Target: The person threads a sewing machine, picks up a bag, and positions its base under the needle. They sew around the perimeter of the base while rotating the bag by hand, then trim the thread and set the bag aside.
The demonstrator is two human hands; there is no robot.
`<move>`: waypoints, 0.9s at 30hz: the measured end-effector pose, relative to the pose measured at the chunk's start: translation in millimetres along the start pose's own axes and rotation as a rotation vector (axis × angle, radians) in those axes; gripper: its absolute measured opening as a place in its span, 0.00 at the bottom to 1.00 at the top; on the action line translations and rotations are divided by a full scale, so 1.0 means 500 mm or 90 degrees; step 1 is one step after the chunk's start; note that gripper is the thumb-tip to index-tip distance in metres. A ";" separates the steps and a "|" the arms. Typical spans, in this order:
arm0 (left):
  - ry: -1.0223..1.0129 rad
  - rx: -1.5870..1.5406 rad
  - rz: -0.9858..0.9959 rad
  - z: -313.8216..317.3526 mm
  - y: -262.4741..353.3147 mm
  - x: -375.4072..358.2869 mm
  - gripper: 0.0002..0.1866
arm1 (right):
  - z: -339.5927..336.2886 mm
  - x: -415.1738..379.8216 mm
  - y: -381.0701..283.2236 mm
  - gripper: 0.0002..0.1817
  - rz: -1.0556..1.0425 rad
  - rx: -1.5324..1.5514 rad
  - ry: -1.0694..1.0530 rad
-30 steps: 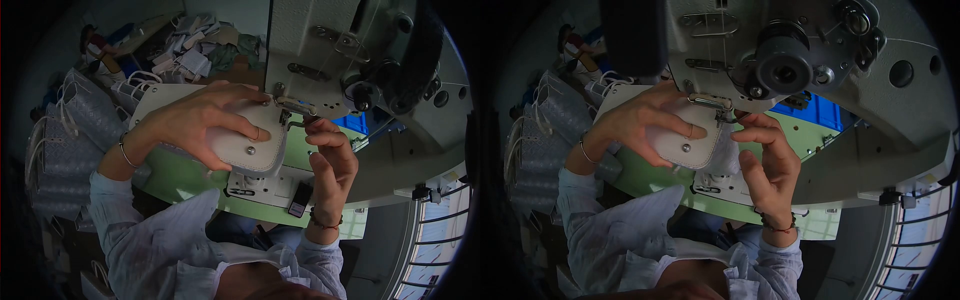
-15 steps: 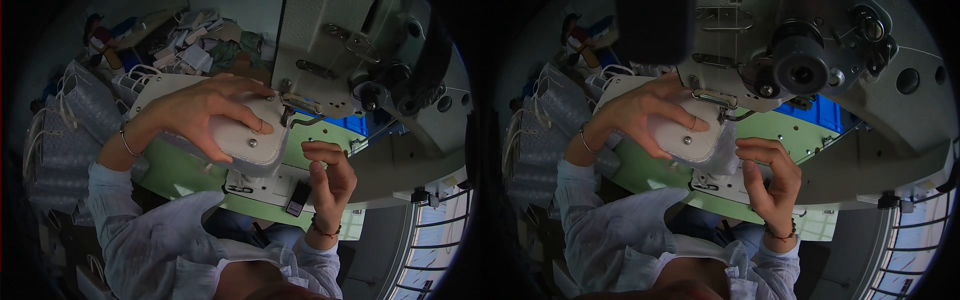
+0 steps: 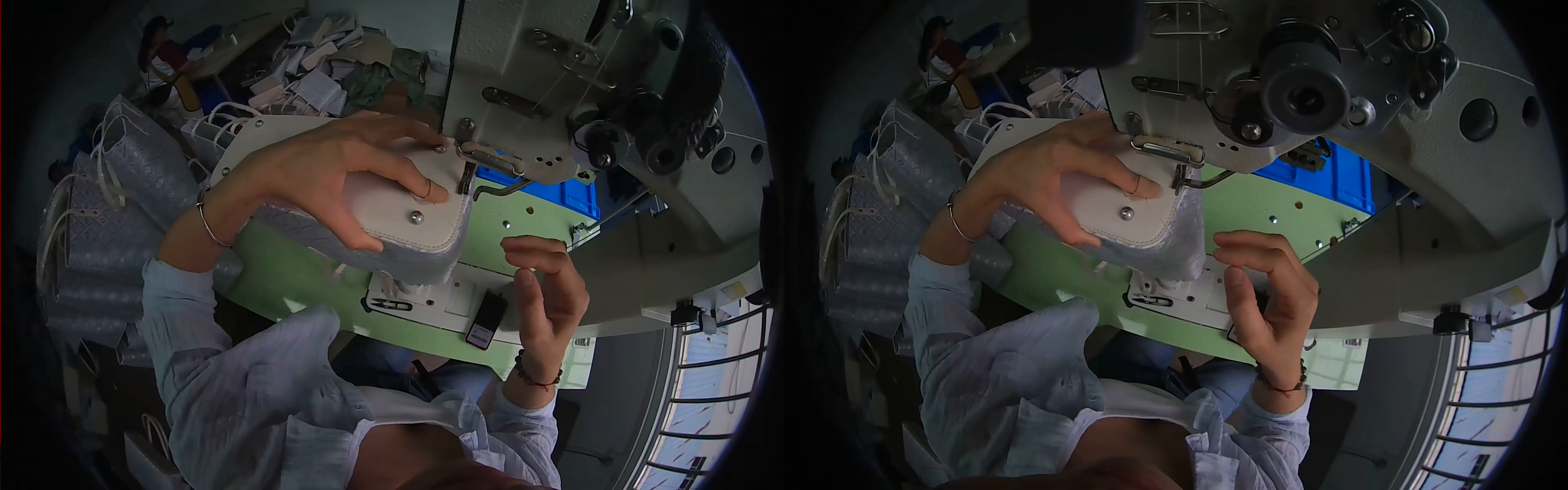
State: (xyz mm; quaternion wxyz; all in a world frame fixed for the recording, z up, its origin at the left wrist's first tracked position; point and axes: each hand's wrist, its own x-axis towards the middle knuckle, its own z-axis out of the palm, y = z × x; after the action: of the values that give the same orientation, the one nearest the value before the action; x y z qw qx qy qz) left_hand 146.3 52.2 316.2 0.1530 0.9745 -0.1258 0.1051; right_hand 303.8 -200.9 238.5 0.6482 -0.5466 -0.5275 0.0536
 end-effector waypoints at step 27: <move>0.018 -0.075 -0.007 0.009 -0.006 -0.001 0.35 | -1.049 0.112 -0.121 0.23 0.067 -0.658 0.597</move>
State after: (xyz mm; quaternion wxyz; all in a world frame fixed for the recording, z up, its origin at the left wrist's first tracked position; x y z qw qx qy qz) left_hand 147.5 53.7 310.9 0.2122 0.9630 -0.1243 0.1106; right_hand 687.0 -530.5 400.8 0.4608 -0.7749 -0.1228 -0.4148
